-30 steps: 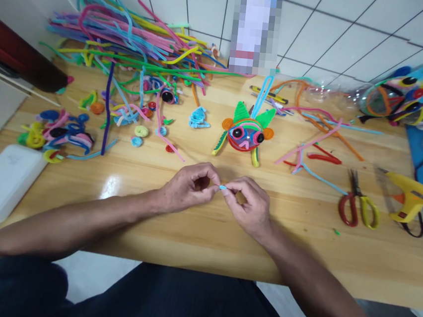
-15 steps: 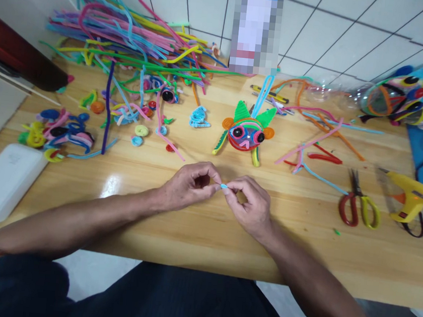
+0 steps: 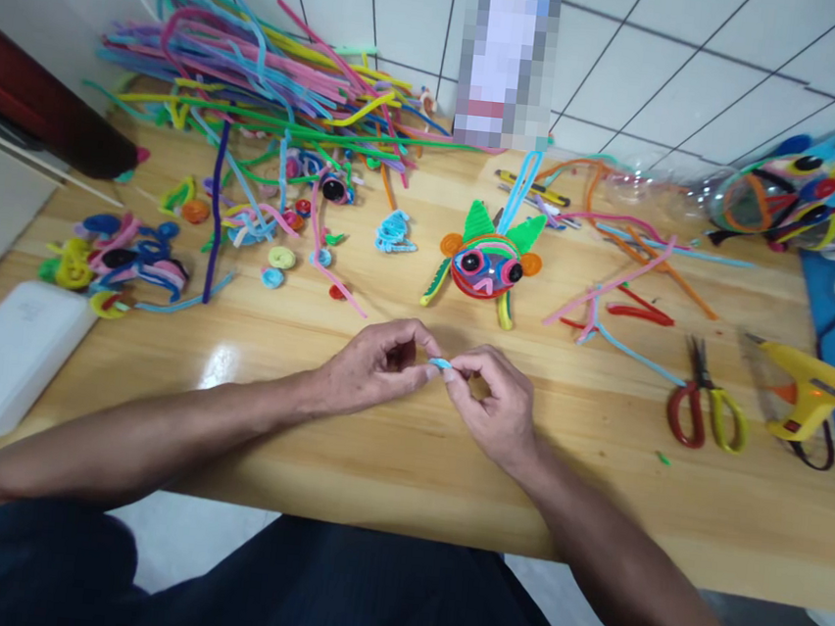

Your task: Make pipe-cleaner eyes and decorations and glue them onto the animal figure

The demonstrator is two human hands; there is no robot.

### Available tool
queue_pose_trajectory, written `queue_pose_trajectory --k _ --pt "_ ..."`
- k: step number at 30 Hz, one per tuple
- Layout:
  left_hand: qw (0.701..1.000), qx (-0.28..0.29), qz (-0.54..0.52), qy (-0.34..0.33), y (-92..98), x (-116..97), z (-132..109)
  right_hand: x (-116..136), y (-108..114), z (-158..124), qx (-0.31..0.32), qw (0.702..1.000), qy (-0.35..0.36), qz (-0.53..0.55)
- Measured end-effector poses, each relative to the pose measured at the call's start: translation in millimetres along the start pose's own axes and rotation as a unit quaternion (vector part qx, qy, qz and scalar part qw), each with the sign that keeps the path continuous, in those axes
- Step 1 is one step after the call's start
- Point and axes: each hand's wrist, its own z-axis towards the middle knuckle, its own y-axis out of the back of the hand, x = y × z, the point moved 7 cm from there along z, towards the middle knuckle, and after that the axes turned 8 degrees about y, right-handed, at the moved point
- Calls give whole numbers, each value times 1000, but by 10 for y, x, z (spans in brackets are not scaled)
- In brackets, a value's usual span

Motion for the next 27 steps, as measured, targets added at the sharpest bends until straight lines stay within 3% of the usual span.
queue_pose_trajectory --k 27 --pt "998 -21 39 -37 32 -48 30 -32 -21 -25 4 1000 -14 0"
